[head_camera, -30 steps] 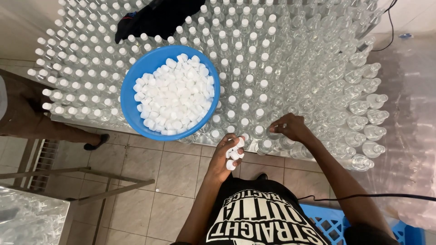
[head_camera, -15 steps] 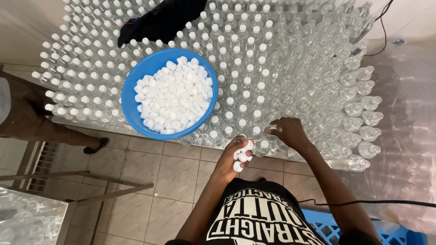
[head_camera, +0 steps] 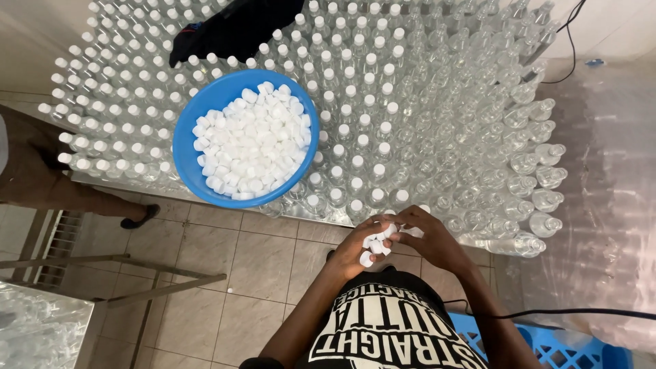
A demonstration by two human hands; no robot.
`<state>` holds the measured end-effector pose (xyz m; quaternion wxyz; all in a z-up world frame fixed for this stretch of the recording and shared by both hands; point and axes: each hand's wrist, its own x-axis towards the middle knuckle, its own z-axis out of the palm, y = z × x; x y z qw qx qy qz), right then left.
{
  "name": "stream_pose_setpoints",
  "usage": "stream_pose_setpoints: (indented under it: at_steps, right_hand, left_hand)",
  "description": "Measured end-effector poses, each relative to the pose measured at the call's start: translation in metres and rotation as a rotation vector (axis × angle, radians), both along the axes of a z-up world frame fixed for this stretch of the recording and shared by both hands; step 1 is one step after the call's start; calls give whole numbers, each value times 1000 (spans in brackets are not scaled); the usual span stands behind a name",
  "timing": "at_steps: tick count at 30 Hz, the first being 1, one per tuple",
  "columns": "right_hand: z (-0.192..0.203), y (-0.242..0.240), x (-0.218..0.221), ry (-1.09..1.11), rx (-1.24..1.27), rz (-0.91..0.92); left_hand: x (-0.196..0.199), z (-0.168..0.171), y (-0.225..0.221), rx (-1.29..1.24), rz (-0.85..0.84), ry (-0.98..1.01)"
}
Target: The person repeatedly picks up white bottle caps from a blue basin and screws them onto the tops of numerous clear plastic bottles arranged on a metal table. The person works methodically, moving from one bottle to the next to secure the caps.
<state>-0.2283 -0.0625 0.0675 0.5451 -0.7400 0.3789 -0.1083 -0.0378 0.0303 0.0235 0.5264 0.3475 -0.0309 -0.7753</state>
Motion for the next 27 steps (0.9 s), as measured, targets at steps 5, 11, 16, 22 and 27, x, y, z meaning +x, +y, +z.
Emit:
stream_pose_setpoints:
  at_steps: [5,11,16,22,27]
  right_hand:
    - [-5,12,-11,-63,-32,-131]
    - [-18,7,-37,-135,96,-465]
    - [-12,-9,-65,-216,79,-694]
    - [-29,-20,-88,242,-197,-544]
    - [-59,-12,-95,576,-294,-458]
  left_hand:
    - [-5,-16,-2,38,-18,38]
    - [-2,-12,-4,81,0,46]
    - [9,-23,0,116,47,45]
    - [11,-23,5,103,58,55]
    - [14,-19,8,108,84,59]
